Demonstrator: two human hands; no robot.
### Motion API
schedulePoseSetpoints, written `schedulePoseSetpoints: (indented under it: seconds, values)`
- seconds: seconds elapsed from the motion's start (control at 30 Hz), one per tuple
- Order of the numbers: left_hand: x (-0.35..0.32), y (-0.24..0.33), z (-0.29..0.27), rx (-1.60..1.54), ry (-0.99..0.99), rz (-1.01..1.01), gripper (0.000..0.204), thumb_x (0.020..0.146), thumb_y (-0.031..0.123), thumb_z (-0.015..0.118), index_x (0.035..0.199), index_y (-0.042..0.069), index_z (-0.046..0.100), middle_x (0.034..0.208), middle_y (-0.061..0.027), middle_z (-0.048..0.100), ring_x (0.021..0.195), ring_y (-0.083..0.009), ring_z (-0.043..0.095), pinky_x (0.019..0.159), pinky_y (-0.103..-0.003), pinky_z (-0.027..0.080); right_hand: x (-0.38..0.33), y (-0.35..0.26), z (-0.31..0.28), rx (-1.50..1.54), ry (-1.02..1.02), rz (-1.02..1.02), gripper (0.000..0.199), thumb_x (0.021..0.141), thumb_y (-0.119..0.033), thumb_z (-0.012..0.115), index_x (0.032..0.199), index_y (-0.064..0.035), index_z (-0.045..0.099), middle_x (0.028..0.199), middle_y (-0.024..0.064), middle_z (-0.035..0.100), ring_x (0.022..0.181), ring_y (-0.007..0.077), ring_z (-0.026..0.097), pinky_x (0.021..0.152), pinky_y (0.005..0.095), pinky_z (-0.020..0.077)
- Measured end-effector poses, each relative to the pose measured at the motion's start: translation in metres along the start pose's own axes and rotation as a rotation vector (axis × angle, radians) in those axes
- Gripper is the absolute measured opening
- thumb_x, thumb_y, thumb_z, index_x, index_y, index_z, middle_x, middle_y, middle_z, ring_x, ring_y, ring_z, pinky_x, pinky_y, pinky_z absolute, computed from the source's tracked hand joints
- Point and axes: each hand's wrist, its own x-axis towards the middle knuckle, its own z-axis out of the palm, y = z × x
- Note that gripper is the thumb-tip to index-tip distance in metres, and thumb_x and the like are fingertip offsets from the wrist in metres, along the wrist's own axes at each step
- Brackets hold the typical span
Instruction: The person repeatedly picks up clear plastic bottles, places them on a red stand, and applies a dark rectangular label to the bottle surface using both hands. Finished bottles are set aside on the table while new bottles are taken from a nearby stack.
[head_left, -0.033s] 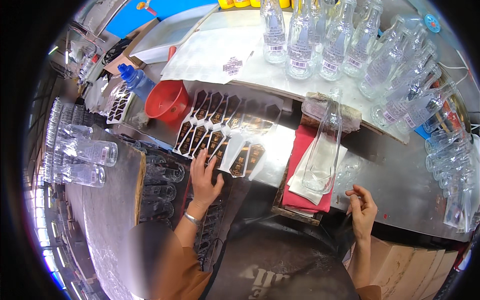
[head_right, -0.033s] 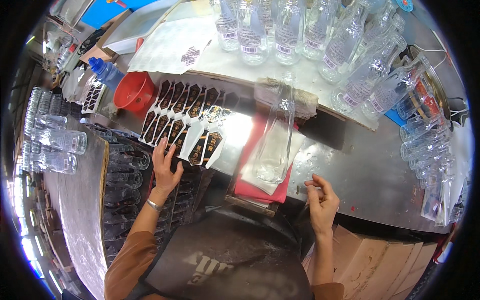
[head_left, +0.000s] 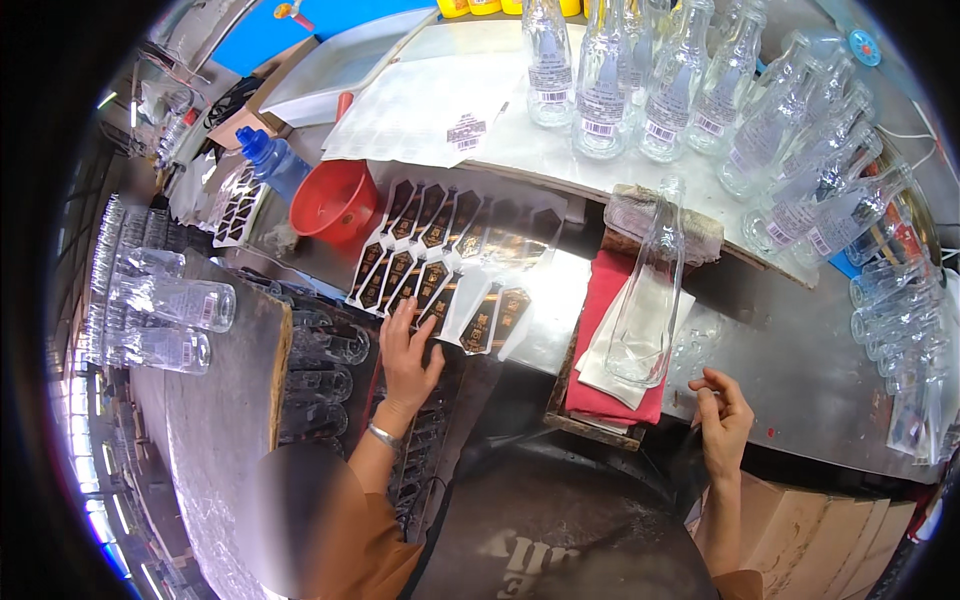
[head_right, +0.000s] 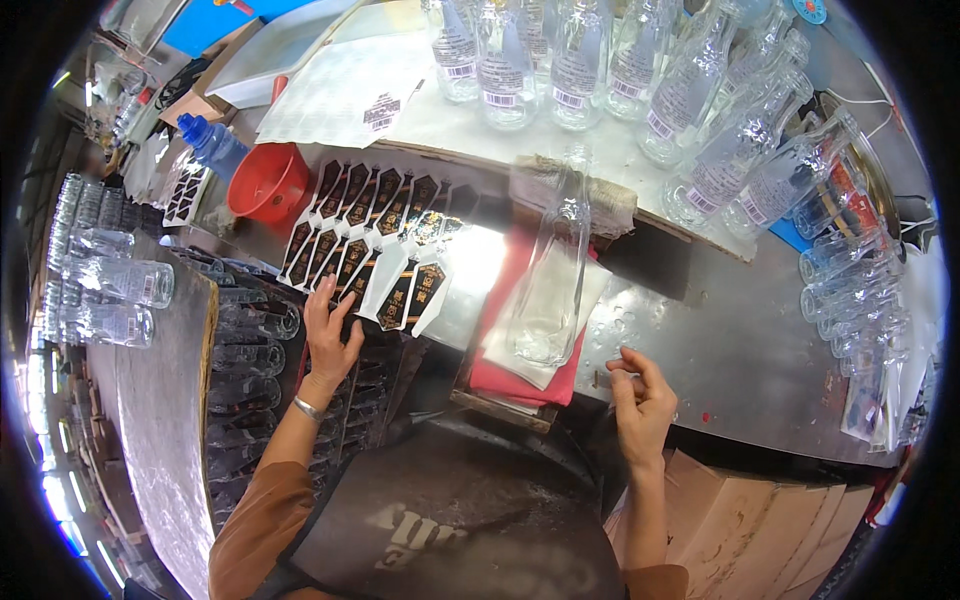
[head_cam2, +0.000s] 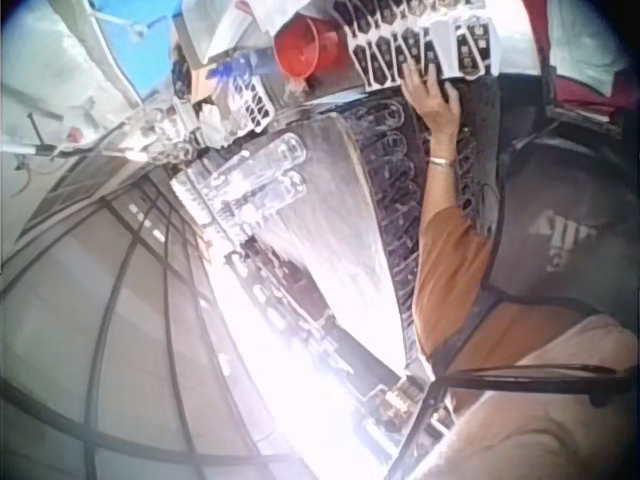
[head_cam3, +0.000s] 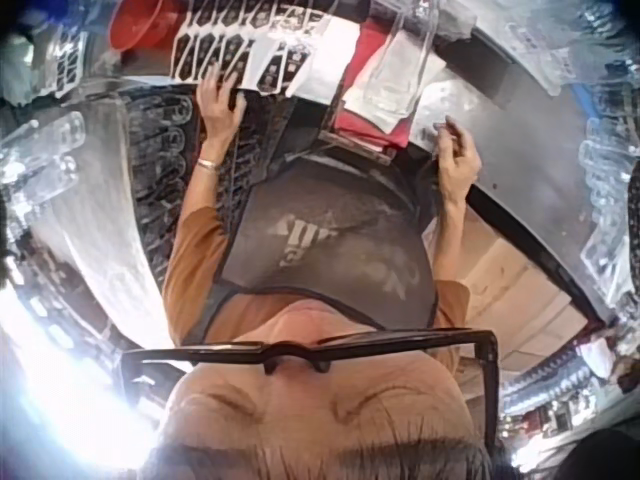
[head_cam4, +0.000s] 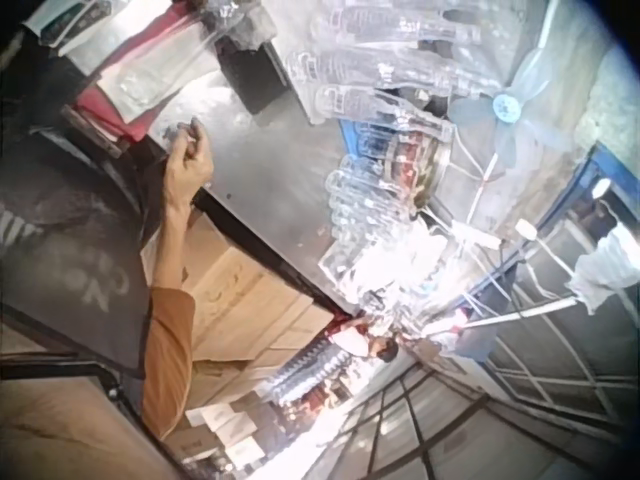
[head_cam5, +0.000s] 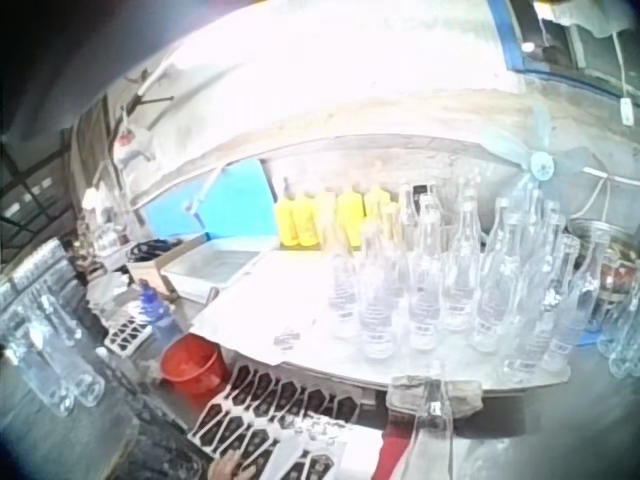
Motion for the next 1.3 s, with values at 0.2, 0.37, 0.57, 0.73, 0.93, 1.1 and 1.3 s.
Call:
schedulePoseSetpoints:
  seconds: [0.2, 0.37, 0.57, 0.73, 0.93, 1.1, 1.3]
  values:
    - [0.010, 0.005, -0.011, -0.490, -0.026, -0.206, 0.008, 0.091, 0.004, 0.069, 0.098, 0.001, 0.072, 0.120, -0.0122, 0.071, 0.107, -0.0226, 0.066, 0.087, -0.034, 0.051, -0.004, -0.011, 0.002, -0.151, -0.011, -0.084, 0.024, 0.092, -0.006, 0.069, 0.116, 0.0018, 0.069, 0.093, 0.0070, 0.073, 0.062, 0.0047, 0.054, 0.059, 0.0215, 0.0461]
    - [0.079, 0.059, -0.009, -1.382, -0.076, -0.820, 0.017, 0.102, 0.012, 0.059, 0.100, -0.002, 0.068, 0.114, -0.0134, 0.073, 0.087, -0.0065, 0.061, 0.074, -0.021, 0.050, -0.002, -0.005, -0.004, -0.113, 0.063, -0.072, 0.023, 0.090, -0.007, 0.072, 0.111, 0.0017, 0.071, 0.089, 0.0080, 0.073, 0.062, 0.0061, 0.055, 0.058, 0.0229, 0.0464]
    - [0.177, 0.177, -0.023, -0.861, -0.103, 0.219, 0.012, 0.088, -0.003, 0.069, 0.099, 0.000, 0.071, 0.124, -0.0186, 0.070, 0.113, -0.0260, 0.069, 0.094, -0.034, 0.054, 0.006, -0.029, 0.000, -0.141, 0.088, -0.154, 0.023, 0.089, -0.010, 0.073, 0.109, 0.0002, 0.073, 0.087, 0.0097, 0.074, 0.058, 0.0089, 0.056, 0.056, 0.0251, 0.0453]
    - [0.158, 0.202, -0.017, -0.470, -0.164, 0.495, 0.012, 0.080, 0.004, 0.076, 0.090, 0.004, 0.069, 0.125, -0.0163, 0.069, 0.117, -0.0311, 0.067, 0.093, -0.038, 0.056, 0.011, -0.023, -0.003, -0.121, 0.072, -0.172, 0.023, 0.089, -0.010, 0.073, 0.110, 0.0001, 0.072, 0.086, 0.0089, 0.074, 0.058, 0.0089, 0.056, 0.055, 0.0256, 0.0455]
    - [0.145, 0.202, -0.028, -0.566, -0.269, 0.437, 0.013, 0.082, 0.008, 0.076, 0.092, 0.004, 0.070, 0.138, -0.0207, 0.061, 0.131, -0.0366, 0.057, 0.107, -0.045, 0.047, 0.027, -0.036, 0.001, -0.145, -0.081, -0.119, 0.026, 0.095, -0.007, 0.065, 0.118, 0.0028, 0.067, 0.096, 0.0070, 0.076, 0.064, 0.0056, 0.059, 0.061, 0.0220, 0.0479]
    - [0.165, 0.191, 0.005, -0.728, -0.356, 0.193, 0.052, 0.088, 0.015, 0.074, 0.138, 0.006, 0.060, 0.158, -0.0244, 0.036, 0.138, -0.0404, 0.048, 0.110, -0.044, 0.044, 0.057, -0.070, 0.020, -0.046, -0.225, -0.086, 0.044, 0.097, -0.018, 0.066, 0.134, 0.0036, 0.056, 0.121, 0.0099, 0.070, 0.064, 0.0059, 0.057, 0.063, 0.0240, 0.0484]
    - [0.151, 0.188, 0.020, -0.809, -0.374, 0.136, 0.060, 0.090, 0.016, 0.073, 0.146, 0.007, 0.053, 0.160, -0.0232, 0.034, 0.138, -0.0390, 0.048, 0.109, -0.045, 0.045, 0.059, -0.076, 0.037, -0.174, -0.276, -0.169, 0.058, 0.096, -0.024, 0.069, 0.141, 0.0070, 0.050, 0.126, 0.0162, 0.067, 0.064, 0.0079, 0.059, 0.064, 0.0275, 0.0504]
